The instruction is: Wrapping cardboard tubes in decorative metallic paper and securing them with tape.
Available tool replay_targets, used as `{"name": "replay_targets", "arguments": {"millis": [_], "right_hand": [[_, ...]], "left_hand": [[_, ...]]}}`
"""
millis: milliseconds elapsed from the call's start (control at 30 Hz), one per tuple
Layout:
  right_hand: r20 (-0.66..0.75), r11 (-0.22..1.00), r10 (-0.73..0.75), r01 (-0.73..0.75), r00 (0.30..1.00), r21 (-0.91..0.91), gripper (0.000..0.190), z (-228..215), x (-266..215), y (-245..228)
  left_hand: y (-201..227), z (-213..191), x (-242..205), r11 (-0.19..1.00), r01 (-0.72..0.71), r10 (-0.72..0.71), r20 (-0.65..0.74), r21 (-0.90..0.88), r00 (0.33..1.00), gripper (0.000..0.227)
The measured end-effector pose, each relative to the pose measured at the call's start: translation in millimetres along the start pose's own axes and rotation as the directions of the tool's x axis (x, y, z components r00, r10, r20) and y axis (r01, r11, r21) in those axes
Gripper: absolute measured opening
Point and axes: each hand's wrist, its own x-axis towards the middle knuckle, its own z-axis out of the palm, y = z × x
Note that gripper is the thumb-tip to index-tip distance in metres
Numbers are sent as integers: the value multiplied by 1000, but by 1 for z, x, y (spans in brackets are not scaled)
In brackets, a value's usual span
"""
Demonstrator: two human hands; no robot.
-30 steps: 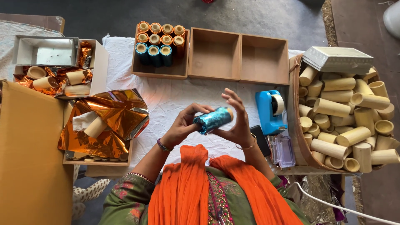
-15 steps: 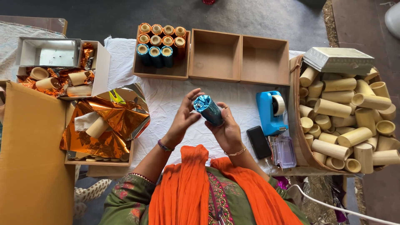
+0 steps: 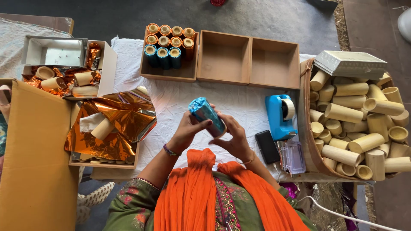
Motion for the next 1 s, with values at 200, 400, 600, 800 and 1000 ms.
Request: {"name": "replay_targets", "arguments": {"millis": [200, 400, 600, 800, 1000], "right_hand": [[-70, 896, -266, 220, 961, -387, 102, -20, 16, -14], [-74, 923, -256, 221, 964, -316, 117, -18, 8, 6], [-82, 914, -239, 196, 968, -354, 105, -19, 2, 23], [-18, 967, -207, 202, 978, -153, 116, -32, 19, -11], [67, 949, 132, -146, 989, 279, 111, -37, 23, 12]], "left_hand": [[-6, 12, -1, 994, 78, -84, 77, 77, 994, 55], [-6, 23, -3, 987, 113, -129, 149, 114, 980, 46], [-25, 19, -7, 985, 142, -155, 152, 96, 976, 44], [-35, 9, -4, 977, 125, -144, 102, 172, 984, 39], [12, 26, 9, 791, 3, -35, 41, 612, 999, 40]]}}
